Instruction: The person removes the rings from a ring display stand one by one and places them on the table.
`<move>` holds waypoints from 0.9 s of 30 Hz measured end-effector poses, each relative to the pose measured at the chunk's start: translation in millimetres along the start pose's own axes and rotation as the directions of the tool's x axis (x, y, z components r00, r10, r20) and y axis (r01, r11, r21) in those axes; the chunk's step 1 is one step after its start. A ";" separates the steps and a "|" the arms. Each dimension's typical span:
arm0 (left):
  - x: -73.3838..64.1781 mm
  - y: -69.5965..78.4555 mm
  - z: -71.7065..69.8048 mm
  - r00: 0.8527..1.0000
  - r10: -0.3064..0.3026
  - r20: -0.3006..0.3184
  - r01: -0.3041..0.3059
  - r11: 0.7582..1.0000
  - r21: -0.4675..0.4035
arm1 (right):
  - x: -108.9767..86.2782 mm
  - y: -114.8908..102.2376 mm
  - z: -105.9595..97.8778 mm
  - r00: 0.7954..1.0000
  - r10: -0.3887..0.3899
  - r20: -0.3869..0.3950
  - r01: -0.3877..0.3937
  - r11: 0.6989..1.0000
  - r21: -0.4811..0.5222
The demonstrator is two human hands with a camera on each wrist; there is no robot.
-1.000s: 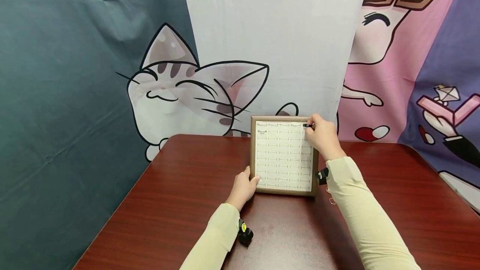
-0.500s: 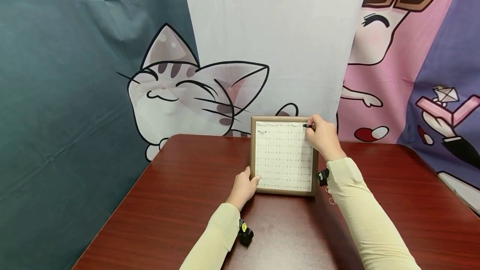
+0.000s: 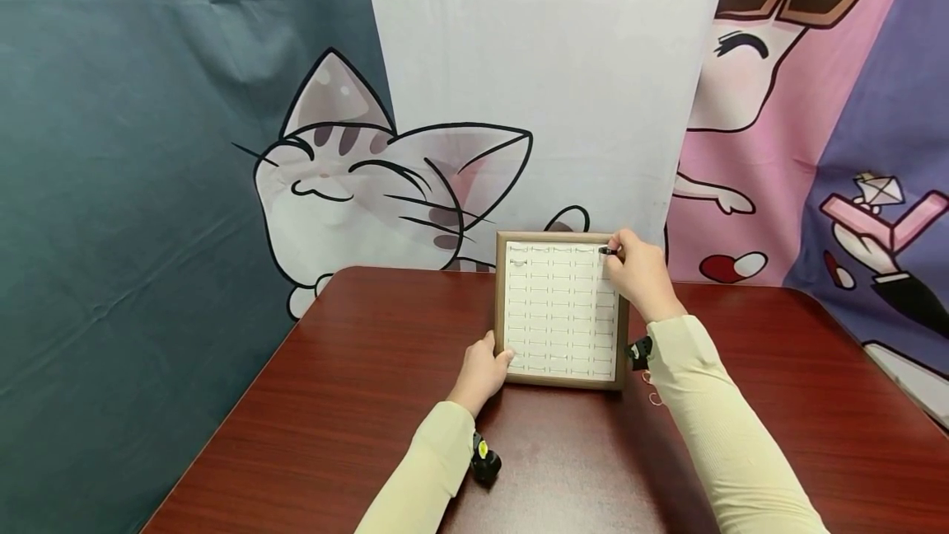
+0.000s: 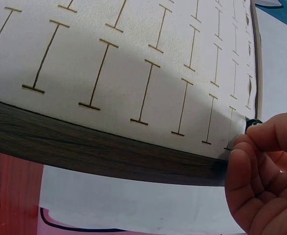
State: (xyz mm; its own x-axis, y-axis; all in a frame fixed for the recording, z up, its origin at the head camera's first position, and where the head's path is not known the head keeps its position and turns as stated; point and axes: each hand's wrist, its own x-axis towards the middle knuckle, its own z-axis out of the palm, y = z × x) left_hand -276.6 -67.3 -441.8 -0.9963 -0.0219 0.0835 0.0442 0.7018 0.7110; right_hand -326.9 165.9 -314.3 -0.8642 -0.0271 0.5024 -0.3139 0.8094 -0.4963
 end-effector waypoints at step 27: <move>-2.2 0.0 -1.2 1.000 0.003 0.025 -0.003 1.000 -0.011 | -41.8 -4.3 -27.1 0.998 -0.024 0.063 0.025 1.000 -0.017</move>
State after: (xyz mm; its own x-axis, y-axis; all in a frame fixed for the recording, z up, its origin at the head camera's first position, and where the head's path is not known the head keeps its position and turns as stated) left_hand -274.3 -68.1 -441.1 -0.9977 -0.0024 0.0683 0.0475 0.6942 0.7182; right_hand -278.8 179.5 -314.0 -0.8796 -0.0836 0.4683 -0.3287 0.8185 -0.4712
